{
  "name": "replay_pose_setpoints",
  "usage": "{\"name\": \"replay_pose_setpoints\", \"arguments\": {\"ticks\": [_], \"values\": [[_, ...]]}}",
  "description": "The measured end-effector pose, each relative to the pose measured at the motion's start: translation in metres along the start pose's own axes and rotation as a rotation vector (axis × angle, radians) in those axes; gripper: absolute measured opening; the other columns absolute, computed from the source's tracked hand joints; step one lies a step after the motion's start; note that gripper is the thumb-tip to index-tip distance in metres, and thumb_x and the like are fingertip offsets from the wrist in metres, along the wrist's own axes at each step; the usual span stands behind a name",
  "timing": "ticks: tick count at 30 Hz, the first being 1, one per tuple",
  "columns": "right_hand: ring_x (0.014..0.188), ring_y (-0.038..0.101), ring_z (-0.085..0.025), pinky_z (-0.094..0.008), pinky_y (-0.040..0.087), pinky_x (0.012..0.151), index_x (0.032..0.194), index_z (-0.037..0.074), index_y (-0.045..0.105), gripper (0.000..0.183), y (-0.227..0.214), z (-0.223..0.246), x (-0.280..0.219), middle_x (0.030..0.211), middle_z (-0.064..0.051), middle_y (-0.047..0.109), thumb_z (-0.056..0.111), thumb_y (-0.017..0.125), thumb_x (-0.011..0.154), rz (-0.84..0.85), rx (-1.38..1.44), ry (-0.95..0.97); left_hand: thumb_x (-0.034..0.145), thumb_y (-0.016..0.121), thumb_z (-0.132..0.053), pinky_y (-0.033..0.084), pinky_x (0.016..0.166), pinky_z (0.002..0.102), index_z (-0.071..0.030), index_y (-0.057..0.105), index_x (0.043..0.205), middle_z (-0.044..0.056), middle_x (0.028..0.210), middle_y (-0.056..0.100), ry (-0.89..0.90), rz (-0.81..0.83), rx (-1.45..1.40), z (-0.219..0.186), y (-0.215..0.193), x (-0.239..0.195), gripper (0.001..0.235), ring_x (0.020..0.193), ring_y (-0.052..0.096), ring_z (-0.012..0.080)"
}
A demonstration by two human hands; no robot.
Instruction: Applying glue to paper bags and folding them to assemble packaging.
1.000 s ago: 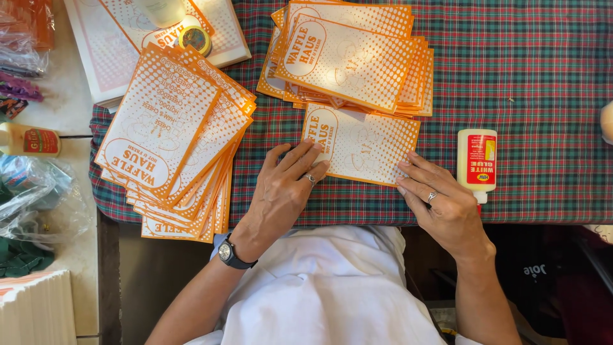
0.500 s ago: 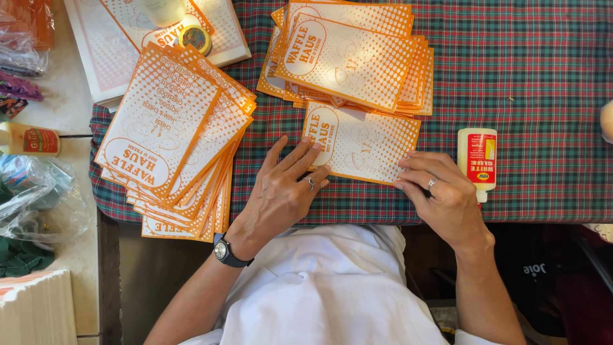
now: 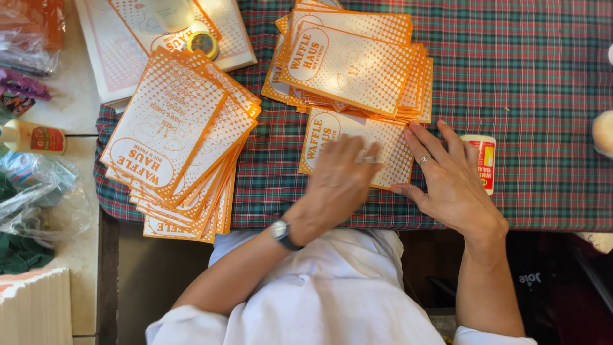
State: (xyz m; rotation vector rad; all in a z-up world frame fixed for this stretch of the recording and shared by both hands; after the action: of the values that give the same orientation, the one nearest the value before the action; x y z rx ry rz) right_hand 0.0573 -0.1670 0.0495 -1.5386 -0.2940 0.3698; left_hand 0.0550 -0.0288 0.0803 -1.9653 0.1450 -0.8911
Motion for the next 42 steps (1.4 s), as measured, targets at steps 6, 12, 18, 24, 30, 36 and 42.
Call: {"name": "replay_pose_setpoints", "arguments": {"ticks": [6,12,18,24,30,36,42], "values": [[0.148,0.036,-0.041,-0.061,0.037,0.110,0.152,0.009,0.048,0.090,-0.001,0.025,-0.015,0.165,-0.005,0.041,0.043,0.077,0.074,-0.037,-0.039,-0.049,0.069,0.083,-0.038,0.048,0.070,0.038,-0.001,0.064,0.121,0.005,0.097,0.057,-0.045,0.133,0.102,-0.031,0.032,0.001,0.067,0.088,0.056,0.0262],[0.147,0.038,-0.039,-0.056,0.034,0.113,0.154,0.007,0.046,0.091,-0.001,0.038,-0.019,0.165,-0.006,0.042,0.053,0.071,0.080,-0.037,-0.029,-0.008,0.083,0.067,-0.019,0.048,0.067,0.038,-0.008,0.068,0.098,0.007,0.099,0.055,-0.118,0.147,0.126,-0.016,0.045,-0.014,0.019,0.087,0.054,0.0275],[0.145,0.040,-0.045,-0.057,0.032,0.112,0.157,0.012,0.046,0.091,-0.008,0.033,-0.022,0.163,-0.001,0.047,0.066,0.061,0.085,-0.040,-0.025,0.016,0.096,0.056,-0.020,0.047,0.068,0.047,-0.005,0.064,0.127,0.008,0.109,0.055,-0.177,0.189,0.111,0.039,0.035,-0.031,0.036,0.091,0.053,0.0312],[0.145,0.036,-0.044,-0.058,0.027,0.115,0.160,0.018,0.040,0.096,-0.006,0.024,-0.018,0.163,0.000,0.044,0.066,0.063,0.081,0.006,0.079,0.039,0.103,0.060,-0.034,0.046,0.065,0.046,-0.013,0.059,0.142,0.009,0.104,0.049,-0.278,0.137,0.299,0.098,-0.007,-0.052,0.044,0.085,0.049,0.0307],[0.124,0.048,-0.033,-0.049,0.037,0.106,0.136,0.016,0.060,0.078,-0.026,0.010,-0.001,0.136,-0.004,0.058,0.056,0.083,0.073,-0.159,0.203,0.012,0.097,0.049,-0.006,0.046,0.069,0.040,-0.004,0.052,0.144,0.009,0.102,0.051,-0.322,0.111,0.452,0.088,-0.027,-0.050,0.047,0.086,0.052,0.0281],[0.122,0.053,-0.039,-0.049,0.041,0.105,0.134,0.003,0.066,0.044,-0.063,0.033,0.047,0.130,-0.015,0.063,0.019,0.085,0.097,-0.546,0.184,-0.093,0.082,0.066,-0.062,0.032,0.121,0.055,-0.004,0.045,0.152,0.026,0.155,0.046,0.042,0.240,0.119,-0.002,-0.015,-0.060,0.093,0.147,0.042,0.0428],[0.141,0.051,-0.046,-0.059,0.036,0.116,0.139,0.004,0.065,0.039,-0.045,0.047,0.066,0.138,-0.014,0.071,-0.002,0.067,0.101,-0.489,0.033,-0.151,0.093,0.053,-0.010,0.045,0.088,0.046,-0.002,0.047,0.150,0.012,0.114,0.060,0.125,0.327,0.010,-0.018,-0.044,-0.077,0.058,0.105,0.057,0.0317]]}}
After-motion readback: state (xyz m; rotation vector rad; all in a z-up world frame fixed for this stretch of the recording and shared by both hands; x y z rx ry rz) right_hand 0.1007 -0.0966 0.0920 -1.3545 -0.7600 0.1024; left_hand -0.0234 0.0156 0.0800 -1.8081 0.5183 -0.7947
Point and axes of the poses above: each hand's wrist, its own x-axis towards the middle knuckle, its own y-axis out of the palm, z = x × y, the point moved 10 cm from there along x, towards the middle knuckle
